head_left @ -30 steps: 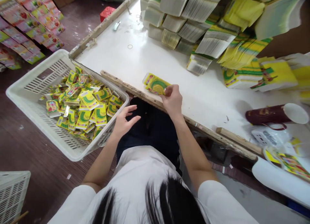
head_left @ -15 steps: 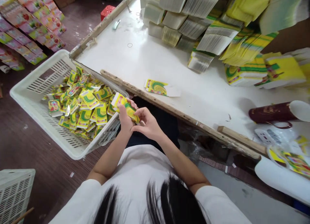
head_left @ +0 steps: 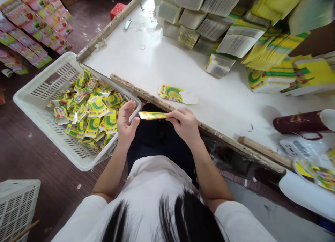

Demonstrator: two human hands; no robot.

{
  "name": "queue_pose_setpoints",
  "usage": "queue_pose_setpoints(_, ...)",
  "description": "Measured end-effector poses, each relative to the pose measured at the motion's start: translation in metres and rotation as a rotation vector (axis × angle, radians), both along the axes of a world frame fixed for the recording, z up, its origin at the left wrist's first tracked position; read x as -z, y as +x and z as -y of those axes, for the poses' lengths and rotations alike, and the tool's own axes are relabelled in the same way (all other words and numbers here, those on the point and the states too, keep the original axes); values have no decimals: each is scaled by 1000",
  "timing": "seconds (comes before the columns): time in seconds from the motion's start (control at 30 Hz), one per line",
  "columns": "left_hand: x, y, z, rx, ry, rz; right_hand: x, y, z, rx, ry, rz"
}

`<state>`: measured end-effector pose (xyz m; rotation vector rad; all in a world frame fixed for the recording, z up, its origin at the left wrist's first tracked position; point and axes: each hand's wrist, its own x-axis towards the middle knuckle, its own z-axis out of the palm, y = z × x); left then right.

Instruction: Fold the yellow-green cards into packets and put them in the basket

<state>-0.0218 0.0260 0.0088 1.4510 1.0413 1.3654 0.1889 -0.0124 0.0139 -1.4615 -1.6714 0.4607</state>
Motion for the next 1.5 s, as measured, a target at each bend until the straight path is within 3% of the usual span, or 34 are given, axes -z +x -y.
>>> queue_pose_setpoints(0.07,-9,-5,-1,100,46,-197,-3,-1,1,-132,13,135)
queue_pose_setpoints(0.17,-11,-3,0,382,-63,-465,-5,-12,6,-344,18,166)
queue_pose_setpoints(0.23,-7,2,3,459,-155,-522,-6,-17,9,-329,45,118)
queue_pose_setpoints(0.33,0,8,9,324,-192,-523,-6,-17,13,-90,82,-64)
queue_pose_setpoints(0.4,2,13,14,261,-158,-521,-3,-17,13,2,28,-264)
queue_pose_setpoints(0.57,2,20,20,242,12,-509,8,-28,11,-155,-347,-743)
queue_pose_setpoints(0.73,13,19,22,252,202,-498,10,-33,7,-340,-544,-949)
queue_pose_setpoints(0.8,18,20,23,237,240,-510,10,-33,5,-351,-573,-932)
queue_pose_setpoints(0.93,24,24,29,251,241,-523,17,-36,3,-255,-492,-809)
queue_pose_setpoints(1.13,16,25,30,288,63,-557,29,-39,6,-256,-513,-818)
queue_pose_setpoints(1.23,15,23,27,276,15,-530,21,-37,10,-289,-394,-693)
queue_pose_setpoints(1.37,23,23,22,170,69,-470,6,-36,14,-396,-204,-396)
queue_pose_setpoints(1.5,29,28,25,136,47,-461,5,-39,17,-278,-112,-288)
